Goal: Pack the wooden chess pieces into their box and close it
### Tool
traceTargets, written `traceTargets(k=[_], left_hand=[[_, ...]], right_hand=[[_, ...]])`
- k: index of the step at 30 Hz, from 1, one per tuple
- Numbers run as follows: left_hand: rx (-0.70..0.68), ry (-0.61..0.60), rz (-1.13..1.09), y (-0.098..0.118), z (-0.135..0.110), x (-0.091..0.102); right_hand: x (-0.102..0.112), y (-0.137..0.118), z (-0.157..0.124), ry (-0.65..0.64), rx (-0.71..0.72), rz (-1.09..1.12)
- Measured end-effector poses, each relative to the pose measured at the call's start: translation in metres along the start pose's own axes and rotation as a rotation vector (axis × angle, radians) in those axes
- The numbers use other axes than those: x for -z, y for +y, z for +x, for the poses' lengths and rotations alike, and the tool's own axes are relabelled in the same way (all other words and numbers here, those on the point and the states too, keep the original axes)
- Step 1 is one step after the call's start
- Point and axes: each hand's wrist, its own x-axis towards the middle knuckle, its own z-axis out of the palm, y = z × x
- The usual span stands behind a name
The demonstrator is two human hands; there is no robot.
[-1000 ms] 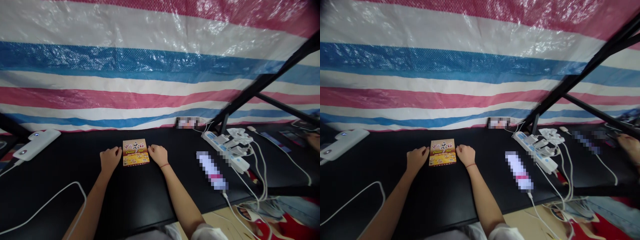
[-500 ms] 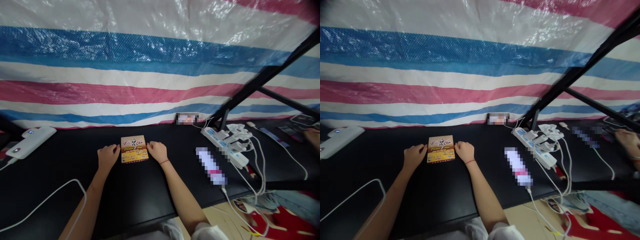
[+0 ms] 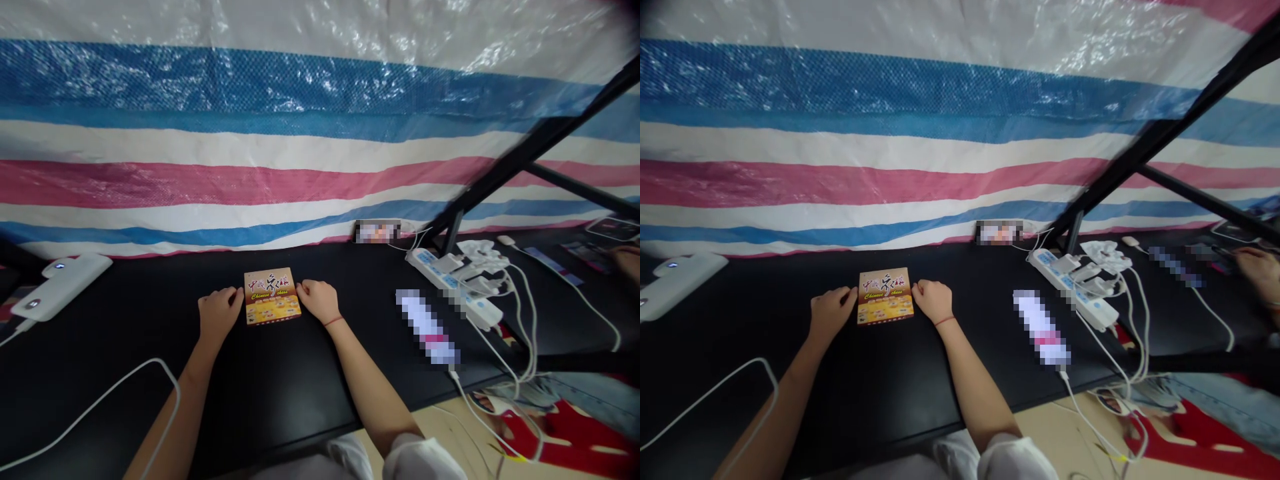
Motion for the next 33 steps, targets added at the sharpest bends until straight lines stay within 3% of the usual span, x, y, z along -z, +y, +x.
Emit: traceTargets(k=[33], left_hand=[[-0.032,0.008,-0.018,-0.0025,-0.0025,-0.0019]], right_hand=[[0.0020,0.0001,-0.0018,-0.004,0.024,0.052]])
